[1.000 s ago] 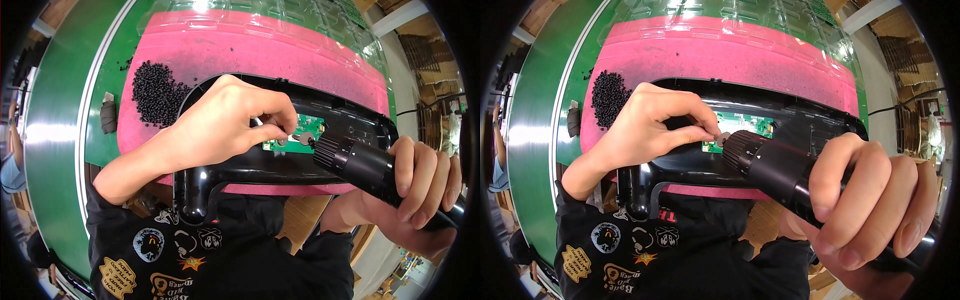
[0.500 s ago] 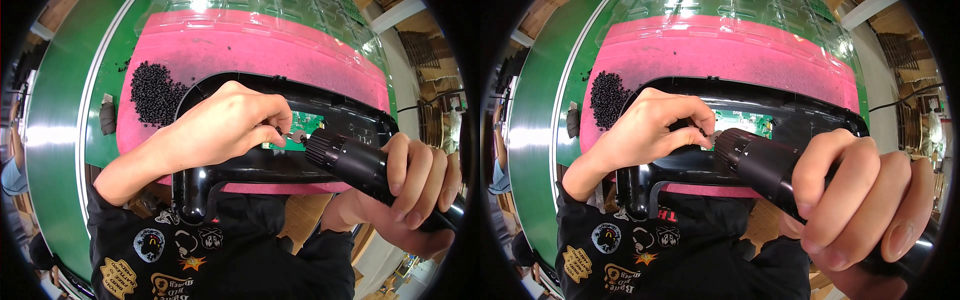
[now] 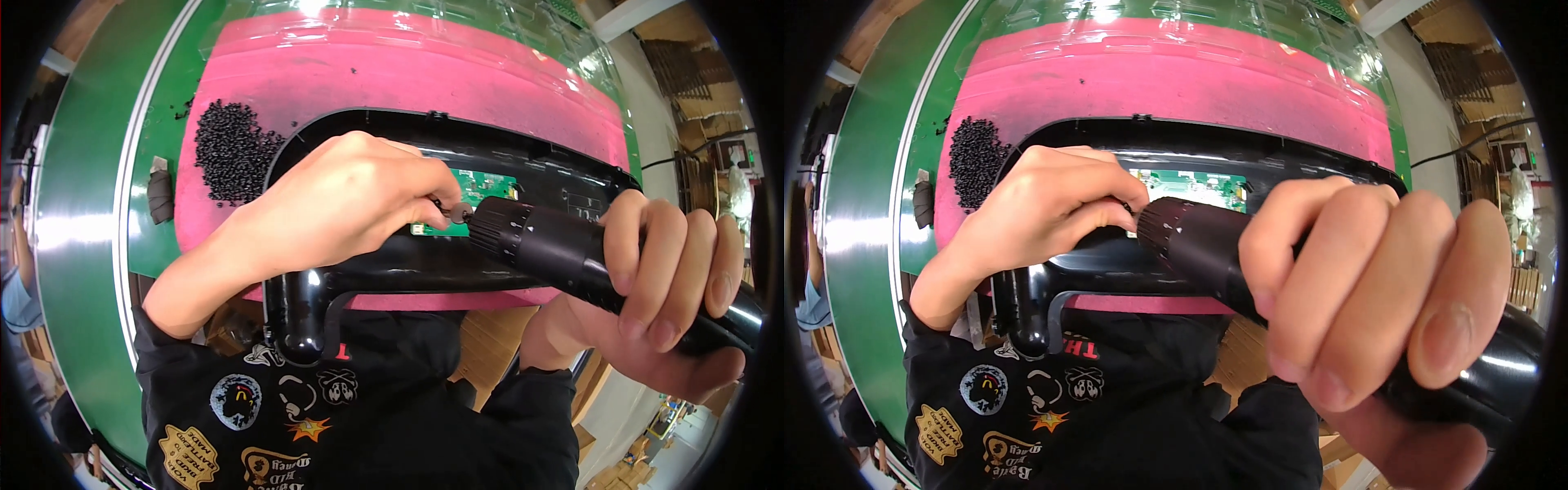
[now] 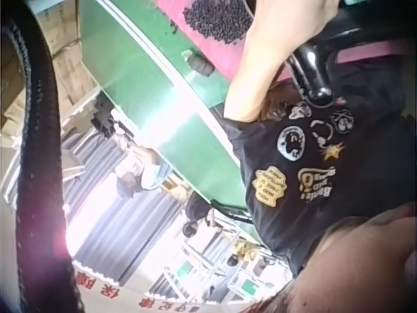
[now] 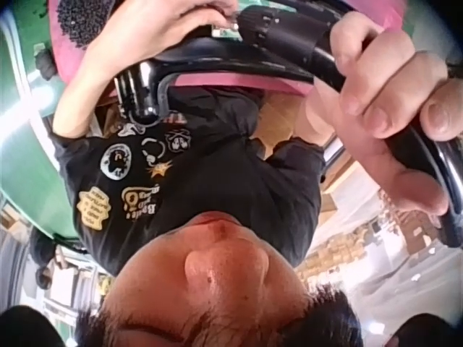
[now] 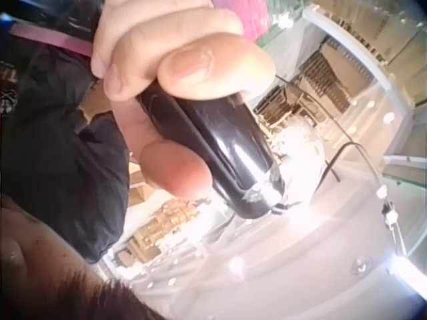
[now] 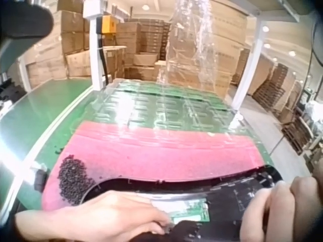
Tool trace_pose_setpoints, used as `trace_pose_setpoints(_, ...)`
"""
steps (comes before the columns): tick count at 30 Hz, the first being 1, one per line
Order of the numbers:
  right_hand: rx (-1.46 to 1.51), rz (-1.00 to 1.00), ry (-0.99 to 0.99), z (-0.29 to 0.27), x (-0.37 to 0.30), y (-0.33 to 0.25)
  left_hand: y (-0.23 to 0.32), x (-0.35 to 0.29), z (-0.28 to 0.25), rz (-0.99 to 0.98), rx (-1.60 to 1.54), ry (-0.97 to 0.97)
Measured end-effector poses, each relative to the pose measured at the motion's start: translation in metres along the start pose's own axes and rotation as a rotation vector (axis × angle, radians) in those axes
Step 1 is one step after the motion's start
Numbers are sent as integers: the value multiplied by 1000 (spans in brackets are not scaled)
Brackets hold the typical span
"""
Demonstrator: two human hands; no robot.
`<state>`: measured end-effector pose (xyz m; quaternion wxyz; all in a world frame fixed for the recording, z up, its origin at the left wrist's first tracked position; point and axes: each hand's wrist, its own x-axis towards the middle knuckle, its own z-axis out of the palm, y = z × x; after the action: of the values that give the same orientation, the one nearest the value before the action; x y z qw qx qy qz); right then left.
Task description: Assembling circuit boards into plastic housings using an electric screwdriver.
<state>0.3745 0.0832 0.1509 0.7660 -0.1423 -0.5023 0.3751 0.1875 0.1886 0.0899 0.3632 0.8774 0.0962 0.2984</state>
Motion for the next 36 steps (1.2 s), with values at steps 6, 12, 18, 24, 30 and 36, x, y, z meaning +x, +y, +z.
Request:
trace_pose_setpoints(6, 14, -134, -75, -8, -2, 10, 0, 1, 3, -81, -119, -39)
trace_pose_setpoints(12, 162, 6, -179, -18, 8, -1, -1, 5, 4, 54, -71, 83)
trace_pose_setpoints(18, -220, 216, -105, -31, 21, -27, -1, 4, 1, 56, 106, 115)
trace_pose_setpoints(24, -325, 271, -181, -53, 30, -12, 1, 2, 1, -55, 151, -30)
trace_pose_setpoints(30, -340, 273, -115, -56, 27, -2, 0, 0, 2, -29, 116, -90)
trace_pose_setpoints(36, -344, 313, -101, -56, 29, -3, -1, 1, 4, -68, 134, -188)
